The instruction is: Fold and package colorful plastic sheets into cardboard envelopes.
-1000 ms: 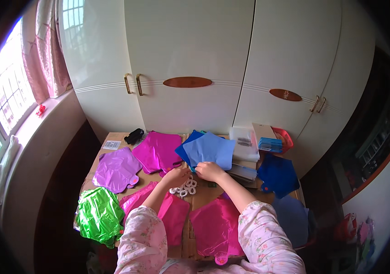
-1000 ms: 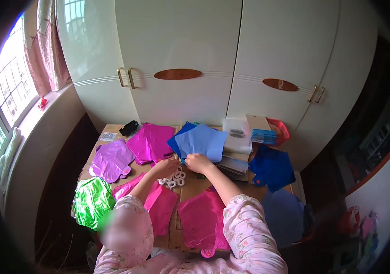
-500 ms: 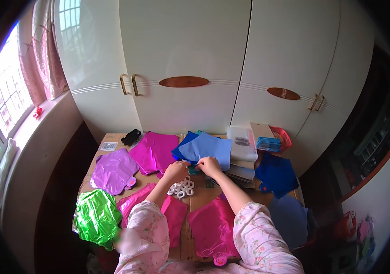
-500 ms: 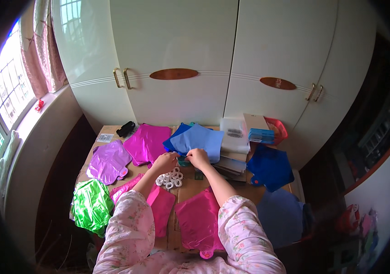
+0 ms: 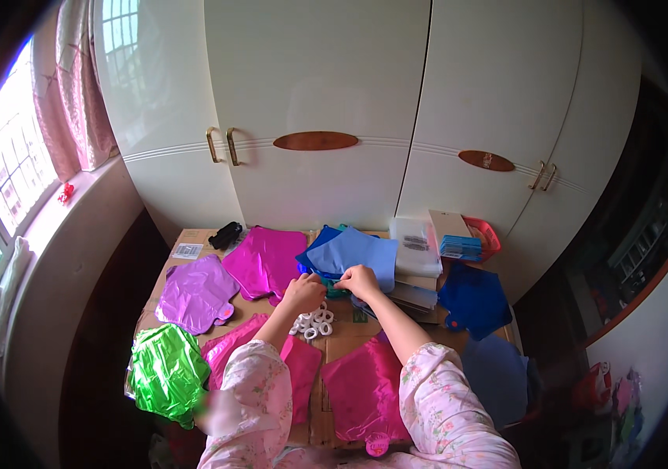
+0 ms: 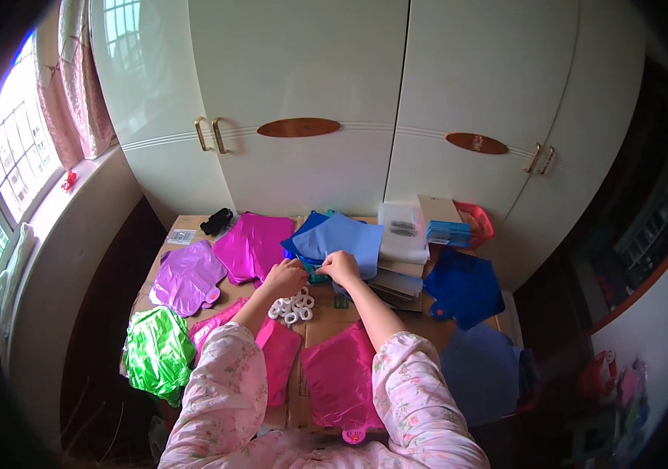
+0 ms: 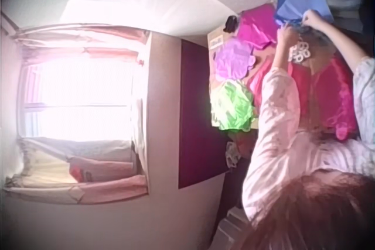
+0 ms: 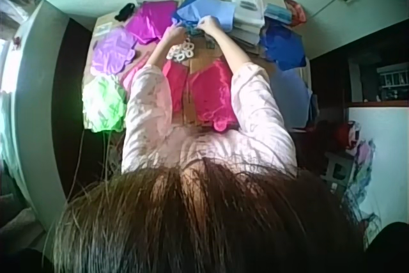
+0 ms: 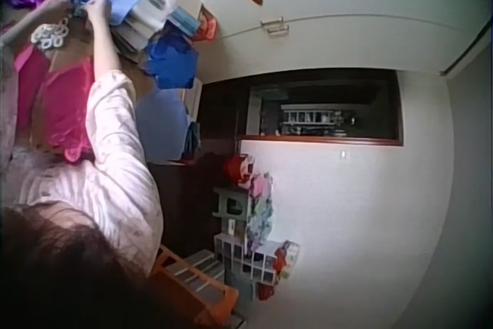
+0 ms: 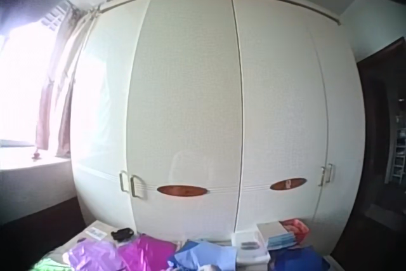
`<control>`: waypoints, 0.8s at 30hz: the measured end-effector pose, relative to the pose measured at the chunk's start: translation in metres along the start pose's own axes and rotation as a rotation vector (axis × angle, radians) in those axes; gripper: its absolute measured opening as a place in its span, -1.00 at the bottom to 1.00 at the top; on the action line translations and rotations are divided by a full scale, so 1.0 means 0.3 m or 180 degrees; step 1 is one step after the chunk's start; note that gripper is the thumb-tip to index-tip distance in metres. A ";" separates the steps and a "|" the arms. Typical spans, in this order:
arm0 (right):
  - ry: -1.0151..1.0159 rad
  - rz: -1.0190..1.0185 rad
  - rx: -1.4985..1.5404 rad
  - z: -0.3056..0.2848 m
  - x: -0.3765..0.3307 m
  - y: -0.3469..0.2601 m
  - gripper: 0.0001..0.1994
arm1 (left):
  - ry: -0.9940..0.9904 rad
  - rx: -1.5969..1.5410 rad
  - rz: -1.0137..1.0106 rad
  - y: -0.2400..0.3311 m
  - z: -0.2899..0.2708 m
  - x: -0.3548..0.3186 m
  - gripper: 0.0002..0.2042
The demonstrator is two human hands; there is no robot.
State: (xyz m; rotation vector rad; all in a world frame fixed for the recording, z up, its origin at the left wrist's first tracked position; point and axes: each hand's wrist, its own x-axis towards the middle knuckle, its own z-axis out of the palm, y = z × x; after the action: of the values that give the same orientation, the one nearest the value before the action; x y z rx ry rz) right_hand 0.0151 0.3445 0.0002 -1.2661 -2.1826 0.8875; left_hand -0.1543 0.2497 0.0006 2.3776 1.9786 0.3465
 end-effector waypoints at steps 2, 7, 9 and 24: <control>-0.0091 0.0141 0.0046 -0.017 -0.008 -0.031 -0.76 | -0.0004 0.0028 0.0141 -0.011 0.000 0.002 -0.80; 0.0087 -0.0295 -0.0345 0.004 0.018 0.010 -0.75 | -0.0398 -0.0269 0.0080 -0.011 0.016 0.046 -0.74; 0.0138 -0.0305 -0.0390 0.009 0.022 0.017 -0.75 | -0.0382 -0.0503 0.0059 -0.001 0.016 0.050 -0.66; 0.0053 -0.0156 -0.0100 -0.020 0.011 0.031 -0.73 | 0.0301 0.0145 0.0230 0.048 -0.016 0.009 -0.76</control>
State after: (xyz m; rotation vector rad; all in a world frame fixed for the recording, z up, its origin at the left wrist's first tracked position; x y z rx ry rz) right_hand 0.0230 0.3527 -0.0023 -1.2248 -2.2128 0.8238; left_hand -0.1407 0.2491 0.0082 2.5109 1.9626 0.4286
